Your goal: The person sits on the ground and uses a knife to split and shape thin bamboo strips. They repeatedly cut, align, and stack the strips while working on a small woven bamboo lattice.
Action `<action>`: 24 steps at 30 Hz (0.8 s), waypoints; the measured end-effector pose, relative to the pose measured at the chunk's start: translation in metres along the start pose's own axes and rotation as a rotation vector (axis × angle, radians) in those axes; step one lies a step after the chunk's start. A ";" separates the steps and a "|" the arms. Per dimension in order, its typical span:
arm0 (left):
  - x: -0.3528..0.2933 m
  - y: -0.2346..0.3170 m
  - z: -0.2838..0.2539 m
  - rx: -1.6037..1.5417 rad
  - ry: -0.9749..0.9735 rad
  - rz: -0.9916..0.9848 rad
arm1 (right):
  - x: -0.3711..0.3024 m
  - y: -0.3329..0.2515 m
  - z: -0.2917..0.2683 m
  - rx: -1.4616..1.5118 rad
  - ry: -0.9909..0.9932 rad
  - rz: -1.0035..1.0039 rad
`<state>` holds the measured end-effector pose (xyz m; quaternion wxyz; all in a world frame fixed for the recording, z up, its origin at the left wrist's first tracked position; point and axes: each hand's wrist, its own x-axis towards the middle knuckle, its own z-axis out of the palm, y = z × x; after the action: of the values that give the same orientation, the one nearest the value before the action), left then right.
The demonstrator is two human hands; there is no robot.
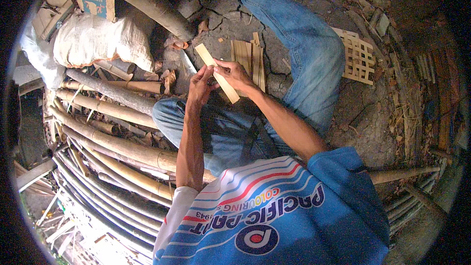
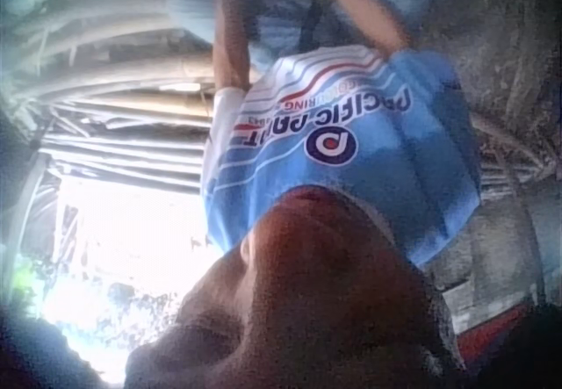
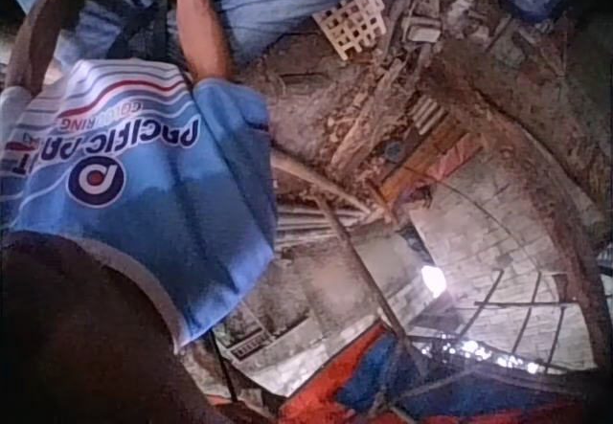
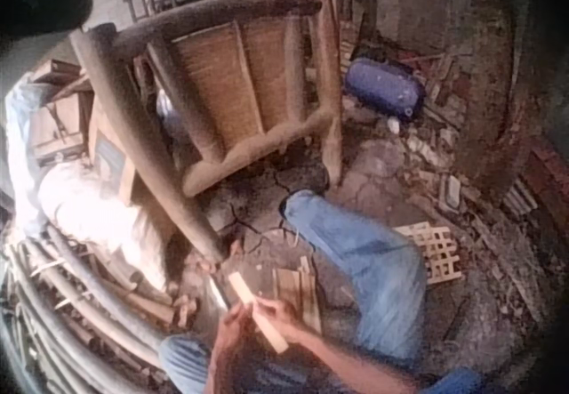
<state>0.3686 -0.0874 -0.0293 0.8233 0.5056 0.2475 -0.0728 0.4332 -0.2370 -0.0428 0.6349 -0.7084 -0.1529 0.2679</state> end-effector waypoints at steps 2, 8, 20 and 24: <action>0.000 0.000 0.000 -0.015 -0.015 0.008 | -0.001 -0.001 0.001 -0.009 0.003 -0.038; 0.001 -0.003 -0.002 -0.016 0.032 0.016 | 0.000 -0.001 0.005 -0.006 0.009 0.017; 0.008 -0.014 -0.024 -0.042 0.210 0.156 | -0.015 0.014 0.024 0.161 -0.245 0.266; 0.006 -0.007 -0.010 -0.108 0.224 0.131 | -0.010 0.006 0.022 0.216 0.013 0.123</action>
<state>0.3680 -0.0810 -0.0422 0.8196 0.4805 0.3078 0.0515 0.4116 -0.2254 -0.0479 0.6909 -0.6455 -0.0753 0.3166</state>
